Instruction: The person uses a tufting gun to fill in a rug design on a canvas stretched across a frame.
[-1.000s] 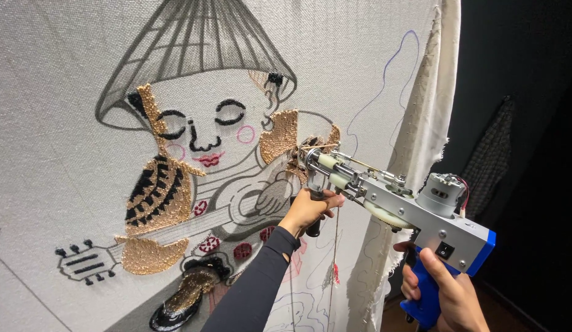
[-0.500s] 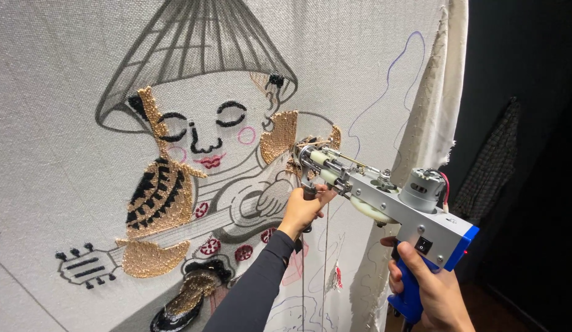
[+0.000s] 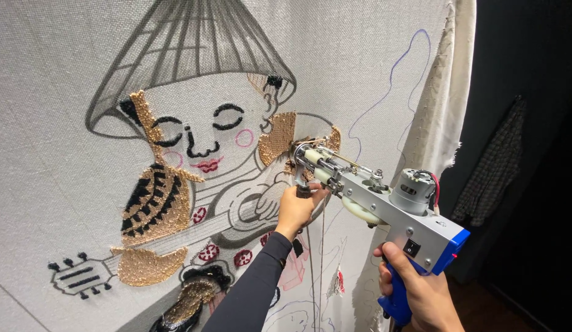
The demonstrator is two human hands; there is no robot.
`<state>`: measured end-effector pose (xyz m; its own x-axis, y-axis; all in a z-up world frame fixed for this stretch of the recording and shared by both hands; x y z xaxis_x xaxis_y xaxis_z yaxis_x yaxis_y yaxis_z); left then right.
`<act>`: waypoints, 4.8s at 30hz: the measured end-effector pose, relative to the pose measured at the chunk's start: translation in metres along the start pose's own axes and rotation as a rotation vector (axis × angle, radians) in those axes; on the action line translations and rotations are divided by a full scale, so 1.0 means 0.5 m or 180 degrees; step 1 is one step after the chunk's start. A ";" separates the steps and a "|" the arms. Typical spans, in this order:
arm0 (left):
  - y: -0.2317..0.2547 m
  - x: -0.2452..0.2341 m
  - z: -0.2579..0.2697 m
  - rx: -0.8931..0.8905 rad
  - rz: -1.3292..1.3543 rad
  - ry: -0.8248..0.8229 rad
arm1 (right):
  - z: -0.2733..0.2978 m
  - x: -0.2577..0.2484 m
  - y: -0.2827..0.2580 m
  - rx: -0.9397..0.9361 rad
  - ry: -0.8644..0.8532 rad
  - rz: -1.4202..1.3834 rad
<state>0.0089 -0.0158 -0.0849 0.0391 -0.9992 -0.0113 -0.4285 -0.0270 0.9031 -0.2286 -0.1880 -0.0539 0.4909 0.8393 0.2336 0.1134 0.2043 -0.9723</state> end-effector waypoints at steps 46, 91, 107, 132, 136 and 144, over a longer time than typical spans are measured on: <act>0.124 0.003 -0.074 0.0288 0.0052 0.0384 | -0.029 0.041 -0.062 -0.0210 0.0082 -0.0099; 0.089 0.038 0.087 -0.0866 0.0519 -0.0979 | -0.063 -0.201 0.089 -0.0109 -0.0564 -0.0828; 0.083 0.023 0.085 -0.1052 0.0612 -0.0947 | -0.056 -0.165 0.075 -0.0021 -0.0404 -0.0513; -0.032 0.011 -0.039 -0.0641 0.0525 -0.0422 | -0.008 0.009 0.017 0.0156 0.0203 -0.0039; -0.058 0.011 -0.062 -0.0395 0.0503 -0.0383 | -0.025 0.008 0.032 0.0069 0.0089 -0.0237; -0.006 0.011 -0.071 -0.0444 0.0459 -0.0294 | -0.022 0.028 0.003 0.0040 0.0262 -0.0097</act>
<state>0.0424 -0.0199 -0.0727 -0.0993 -0.9911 0.0889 -0.2942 0.1146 0.9488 -0.2121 -0.1815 -0.0524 0.5567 0.7885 0.2614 0.1188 0.2359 -0.9645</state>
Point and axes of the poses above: each hand's wrist, its own z-axis away from the middle knuckle, its own x-axis out of the palm, y = z × x, the point moved 1 cm from there along -z, towards the middle knuckle, and after that the axes turned 9 degrees about y, right-handed, at the moved point
